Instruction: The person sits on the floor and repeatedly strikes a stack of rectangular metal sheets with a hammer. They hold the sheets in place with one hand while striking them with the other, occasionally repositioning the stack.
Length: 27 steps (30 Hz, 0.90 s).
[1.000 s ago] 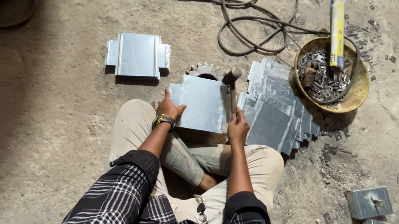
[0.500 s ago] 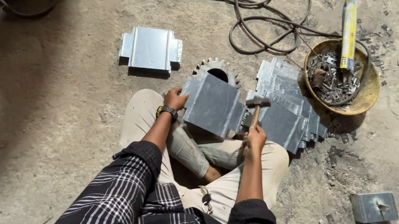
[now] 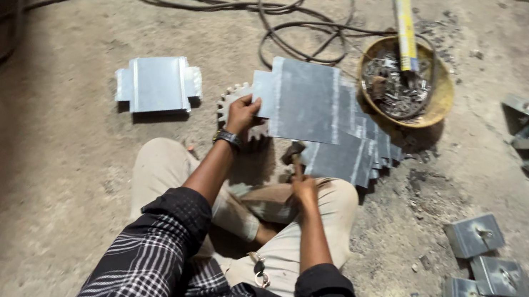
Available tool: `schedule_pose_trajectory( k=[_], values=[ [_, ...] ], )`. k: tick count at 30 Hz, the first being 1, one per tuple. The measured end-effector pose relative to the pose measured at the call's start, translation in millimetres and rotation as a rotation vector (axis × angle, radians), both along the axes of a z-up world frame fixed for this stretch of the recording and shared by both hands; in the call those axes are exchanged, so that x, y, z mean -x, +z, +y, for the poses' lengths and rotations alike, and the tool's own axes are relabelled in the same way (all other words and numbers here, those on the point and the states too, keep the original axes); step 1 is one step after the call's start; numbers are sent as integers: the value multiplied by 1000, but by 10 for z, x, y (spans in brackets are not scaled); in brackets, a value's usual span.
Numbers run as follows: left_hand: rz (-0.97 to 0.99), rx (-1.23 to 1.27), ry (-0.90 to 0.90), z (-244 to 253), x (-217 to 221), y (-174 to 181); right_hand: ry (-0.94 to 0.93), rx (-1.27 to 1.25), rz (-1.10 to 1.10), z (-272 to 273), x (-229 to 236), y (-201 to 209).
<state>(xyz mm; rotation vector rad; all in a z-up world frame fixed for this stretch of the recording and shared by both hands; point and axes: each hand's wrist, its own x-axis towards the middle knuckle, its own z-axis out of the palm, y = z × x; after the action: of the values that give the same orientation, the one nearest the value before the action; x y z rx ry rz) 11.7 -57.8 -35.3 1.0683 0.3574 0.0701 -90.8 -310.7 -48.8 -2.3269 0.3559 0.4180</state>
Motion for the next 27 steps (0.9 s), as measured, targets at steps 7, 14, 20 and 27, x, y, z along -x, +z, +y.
schedule_pose_trajectory(
  k=[7, 14, 20, 27],
  values=[
    [42, -808, 115, -490, 59, -261, 326, 178, 68, 180, 285, -17],
    [369, -189, 367, 1033, 505, -558, 599, 426, 152, 370, 257, 57],
    [587, 473, 641, 2044, 418, -623, 631, 459, 233, 397, 144, 185],
    [879, 338, 852, 2144, 188, -973, 584, 493, 254, 482, 207, 552]
  ],
)
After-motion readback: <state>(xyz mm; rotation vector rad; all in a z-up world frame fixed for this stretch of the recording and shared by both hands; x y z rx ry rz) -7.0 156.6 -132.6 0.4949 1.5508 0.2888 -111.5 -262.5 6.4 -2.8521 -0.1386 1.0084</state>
